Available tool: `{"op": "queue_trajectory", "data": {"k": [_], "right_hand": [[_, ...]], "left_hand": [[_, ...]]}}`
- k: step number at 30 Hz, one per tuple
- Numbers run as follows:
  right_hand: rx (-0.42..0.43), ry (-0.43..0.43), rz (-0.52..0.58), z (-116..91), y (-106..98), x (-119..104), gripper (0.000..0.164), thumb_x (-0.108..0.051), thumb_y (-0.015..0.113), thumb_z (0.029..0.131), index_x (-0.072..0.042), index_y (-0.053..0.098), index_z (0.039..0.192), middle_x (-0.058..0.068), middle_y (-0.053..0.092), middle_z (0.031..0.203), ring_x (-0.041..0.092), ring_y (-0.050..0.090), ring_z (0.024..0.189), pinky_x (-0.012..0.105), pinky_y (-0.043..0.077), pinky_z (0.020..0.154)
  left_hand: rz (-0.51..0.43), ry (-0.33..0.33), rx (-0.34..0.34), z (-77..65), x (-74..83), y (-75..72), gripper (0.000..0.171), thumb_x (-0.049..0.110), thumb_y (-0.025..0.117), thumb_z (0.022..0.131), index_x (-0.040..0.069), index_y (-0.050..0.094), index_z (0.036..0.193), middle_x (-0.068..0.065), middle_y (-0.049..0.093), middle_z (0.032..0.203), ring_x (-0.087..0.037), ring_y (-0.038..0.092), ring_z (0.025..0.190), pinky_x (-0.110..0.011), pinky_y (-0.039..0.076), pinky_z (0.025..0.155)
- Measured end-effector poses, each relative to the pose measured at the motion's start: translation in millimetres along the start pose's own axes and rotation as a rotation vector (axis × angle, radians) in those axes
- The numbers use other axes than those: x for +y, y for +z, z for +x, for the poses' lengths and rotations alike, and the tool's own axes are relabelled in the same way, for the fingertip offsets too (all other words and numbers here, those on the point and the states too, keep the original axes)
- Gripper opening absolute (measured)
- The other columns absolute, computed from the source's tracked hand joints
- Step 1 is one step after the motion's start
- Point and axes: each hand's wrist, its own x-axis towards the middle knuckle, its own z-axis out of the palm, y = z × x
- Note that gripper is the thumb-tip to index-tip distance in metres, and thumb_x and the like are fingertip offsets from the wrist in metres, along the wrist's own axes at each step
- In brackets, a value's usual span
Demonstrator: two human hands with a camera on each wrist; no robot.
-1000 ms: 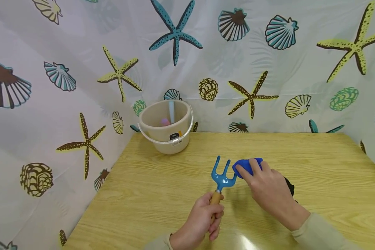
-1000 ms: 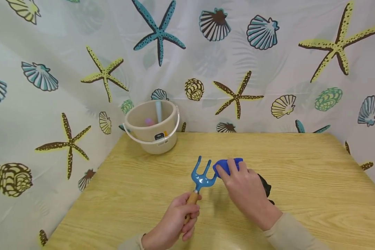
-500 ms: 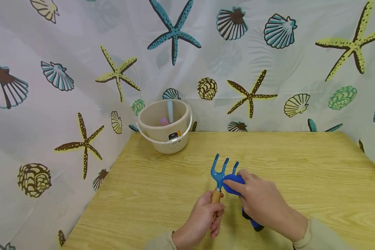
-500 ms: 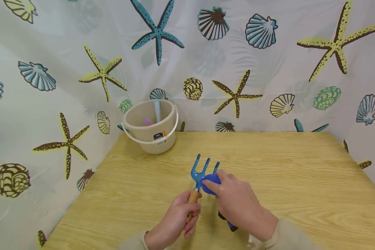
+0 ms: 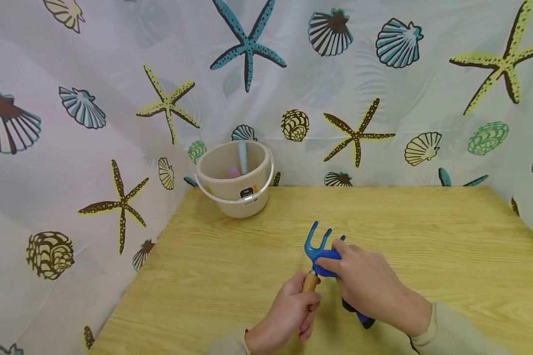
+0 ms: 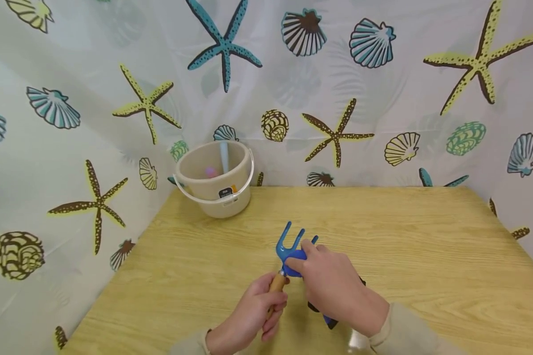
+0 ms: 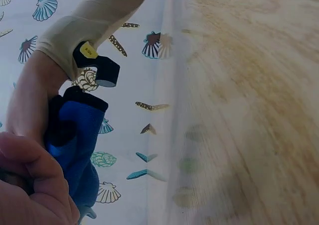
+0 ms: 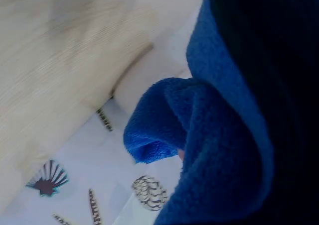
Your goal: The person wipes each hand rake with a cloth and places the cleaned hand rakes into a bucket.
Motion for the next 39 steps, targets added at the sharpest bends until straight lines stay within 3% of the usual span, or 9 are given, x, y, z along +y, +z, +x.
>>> {"op": "queue_trajectory", "data": {"k": [4,7,10,17,23,26,32,39], "right_hand": [[-0.035,-0.009,0.022,4.3,-7.5,-5.5,0.03,-0.009,0.069,0.078,-0.024,0.073,0.103,0.009,0.059,0.099,0.014,0.055,0.068,0.024,0.048,0.041],[-0.03,-0.001,-0.012,6.6,-4.9,-4.6,0.03,-0.009,0.07,0.077,-0.023,0.073,0.104,0.01,0.058,0.099,0.015,0.054,0.064,0.022,0.042,0.036],[0.003,0.011,-0.066,8.3,3.0,-1.6,0.033,-0.009,0.072,0.074,-0.022,0.072,0.105,0.013,0.058,0.101,0.02,0.056,0.068,0.023,0.04,0.032],[0.102,0.022,-0.132,16.1,18.6,5.3,0.042,-0.007,0.073,0.069,-0.018,0.069,0.11,0.018,0.058,0.105,0.031,0.059,0.081,0.033,0.05,0.033],[0.076,0.009,-0.06,13.7,12.8,-0.6,0.036,-0.009,0.072,0.073,-0.021,0.072,0.106,0.011,0.057,0.094,0.019,0.056,0.065,0.024,0.044,0.034],[0.068,0.0,-0.026,13.3,6.5,-6.7,0.033,-0.011,0.071,0.075,-0.023,0.072,0.106,0.01,0.057,0.093,0.016,0.056,0.065,0.022,0.045,0.036],[0.08,0.029,-0.062,24.5,8.2,-12.3,0.034,-0.011,0.069,0.075,-0.022,0.07,0.108,0.011,0.057,0.096,0.021,0.057,0.07,0.027,0.048,0.034],[0.115,0.04,-0.116,40.0,12.5,-13.0,0.036,-0.011,0.073,0.071,-0.018,0.07,0.106,0.016,0.057,0.099,0.028,0.058,0.073,0.036,0.054,0.037]], "left_hand": [[0.007,0.032,-0.011,2.0,0.0,1.1,0.017,0.002,0.051,0.085,0.001,0.046,0.101,0.002,0.037,0.046,-0.012,0.031,0.029,-0.021,0.032,0.024],[0.024,0.038,-0.006,2.0,0.1,0.8,0.017,0.003,0.051,0.085,0.001,0.047,0.102,0.002,0.037,0.045,-0.012,0.031,0.029,-0.02,0.031,0.023],[0.05,0.026,0.0,1.0,0.7,-0.6,0.021,0.003,0.05,0.086,0.002,0.048,0.106,0.002,0.038,0.046,-0.012,0.031,0.029,-0.02,0.031,0.024],[0.089,0.01,0.008,1.0,2.0,-2.6,0.02,0.004,0.049,0.087,0.003,0.047,0.107,0.001,0.039,0.046,-0.012,0.033,0.03,-0.02,0.033,0.025],[0.077,0.026,0.04,3.0,0.8,-6.6,0.019,0.003,0.05,0.086,0.002,0.048,0.105,0.002,0.039,0.045,-0.012,0.033,0.029,-0.021,0.034,0.025],[0.094,0.036,0.037,3.6,1.2,-6.2,0.02,0.004,0.051,0.087,0.002,0.047,0.106,0.001,0.04,0.047,-0.013,0.033,0.029,-0.021,0.034,0.025],[0.101,0.013,0.031,1.9,2.4,-4.5,0.026,0.006,0.05,0.087,0.004,0.045,0.113,0.0,0.038,0.045,-0.014,0.032,0.028,-0.023,0.031,0.024],[0.091,0.001,0.006,1.7,3.0,-3.3,0.016,0.005,0.05,0.085,0.002,0.045,0.1,0.001,0.037,0.043,-0.013,0.031,0.029,-0.022,0.032,0.025]]}}
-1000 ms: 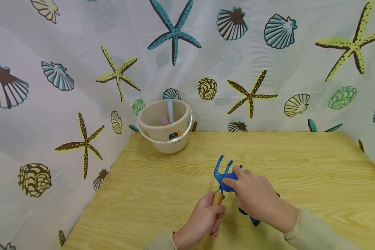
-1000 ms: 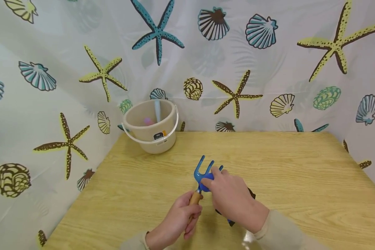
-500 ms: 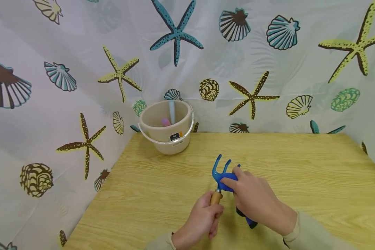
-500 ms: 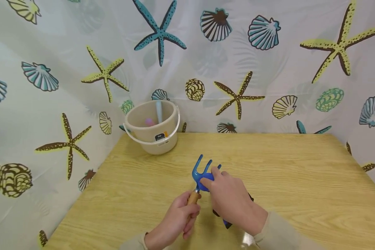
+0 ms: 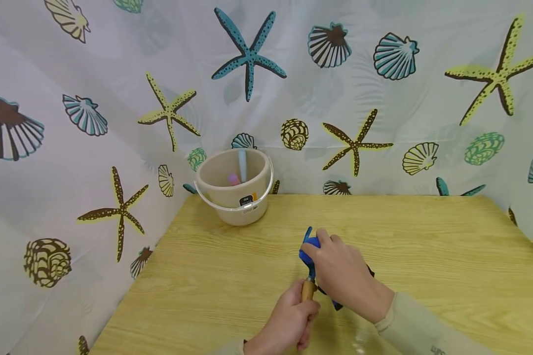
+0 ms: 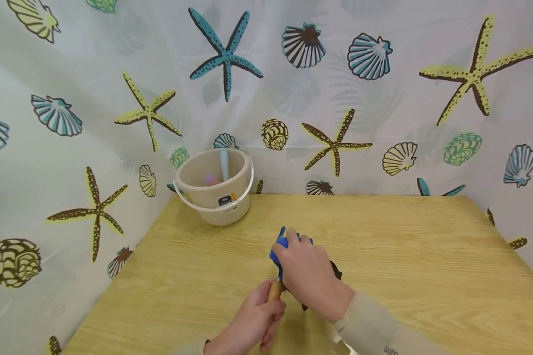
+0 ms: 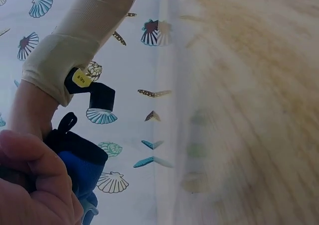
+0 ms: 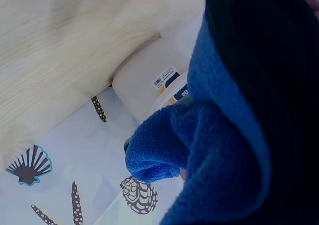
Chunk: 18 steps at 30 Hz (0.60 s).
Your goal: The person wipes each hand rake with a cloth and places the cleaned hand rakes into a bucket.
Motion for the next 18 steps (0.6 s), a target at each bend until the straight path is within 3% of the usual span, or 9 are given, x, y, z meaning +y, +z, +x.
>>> {"op": "queue_trajectory", "data": {"k": [4,9,18], "right_hand": [[-0.014,-0.014,0.008,1.0,-1.9,1.8,0.036,-0.01,0.072,0.072,-0.019,0.071,0.107,0.016,0.058,0.101,0.026,0.058,0.071,0.033,0.053,0.038],[-0.036,-0.029,0.029,-12.2,-7.4,6.5,0.034,-0.011,0.071,0.074,-0.021,0.071,0.106,0.015,0.06,0.099,0.023,0.059,0.068,0.029,0.05,0.037],[-0.043,0.043,-0.014,-27.1,-1.2,27.1,0.034,-0.011,0.072,0.075,-0.021,0.071,0.108,0.015,0.06,0.098,0.024,0.06,0.069,0.027,0.047,0.032]], "left_hand": [[-0.036,0.029,0.041,2.9,2.1,-2.6,0.022,0.004,0.051,0.085,0.0,0.047,0.106,0.002,0.038,0.047,-0.012,0.031,0.028,-0.022,0.032,0.025],[-0.071,0.067,0.067,6.7,3.2,-4.6,0.023,0.002,0.051,0.086,-0.001,0.046,0.108,0.002,0.038,0.047,-0.012,0.03,0.028,-0.022,0.033,0.025],[-0.122,0.003,0.043,1.7,1.4,-2.0,0.025,0.005,0.052,0.088,-0.001,0.046,0.111,0.001,0.039,0.05,-0.012,0.029,0.029,-0.021,0.031,0.024]]}}
